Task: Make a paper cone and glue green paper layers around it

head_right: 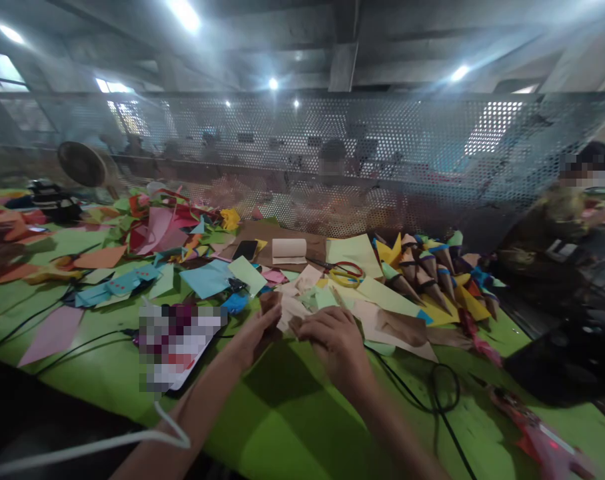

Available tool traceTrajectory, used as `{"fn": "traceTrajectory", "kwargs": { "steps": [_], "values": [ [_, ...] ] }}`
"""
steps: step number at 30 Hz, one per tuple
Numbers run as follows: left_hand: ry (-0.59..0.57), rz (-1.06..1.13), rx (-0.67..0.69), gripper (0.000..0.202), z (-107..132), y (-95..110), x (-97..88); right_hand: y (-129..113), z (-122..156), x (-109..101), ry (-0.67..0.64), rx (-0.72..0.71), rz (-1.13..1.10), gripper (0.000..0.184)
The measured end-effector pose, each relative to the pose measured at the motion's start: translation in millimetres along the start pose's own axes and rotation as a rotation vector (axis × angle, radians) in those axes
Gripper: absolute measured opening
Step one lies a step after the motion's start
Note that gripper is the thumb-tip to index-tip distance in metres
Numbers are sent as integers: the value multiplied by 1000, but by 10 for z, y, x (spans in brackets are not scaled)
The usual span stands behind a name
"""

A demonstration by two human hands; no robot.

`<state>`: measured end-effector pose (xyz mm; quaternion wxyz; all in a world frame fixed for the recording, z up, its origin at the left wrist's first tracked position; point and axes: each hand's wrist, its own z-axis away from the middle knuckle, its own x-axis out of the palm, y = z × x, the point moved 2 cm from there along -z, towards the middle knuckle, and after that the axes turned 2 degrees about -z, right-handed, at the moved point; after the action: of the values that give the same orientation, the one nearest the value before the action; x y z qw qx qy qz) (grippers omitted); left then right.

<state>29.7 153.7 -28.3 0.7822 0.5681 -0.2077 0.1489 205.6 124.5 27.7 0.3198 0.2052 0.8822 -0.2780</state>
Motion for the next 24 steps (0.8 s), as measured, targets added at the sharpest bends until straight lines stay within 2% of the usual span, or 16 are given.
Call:
{"fn": "traceTrajectory", "kwargs": {
  "steps": [4, 7, 11, 15, 19, 24],
  "values": [
    [32, 25, 74, 53, -13, 31, -14, -26, -8, 24, -36, -1, 0, 21],
    [98, 45, 105, 45, -16, 46, -29, 20, -8, 28, 1, 96, -63, 17],
    [86, 22, 121, 35, 2, 45, -21, 154, 0, 19, 70, 281, -188, 6],
    [47, -6, 103, 34, 7, 19, -5, 275, 24, 21, 161, 494, -361, 23],
    [26, -12, 94, 40, -3, 9, -7, 313, 58, 103, 101, 689, -662, 32],
    [-64, -123, 133, 47, 25, 54, 41, 330, 80, 138, 242, 722, -631, 33]
  ]
}}
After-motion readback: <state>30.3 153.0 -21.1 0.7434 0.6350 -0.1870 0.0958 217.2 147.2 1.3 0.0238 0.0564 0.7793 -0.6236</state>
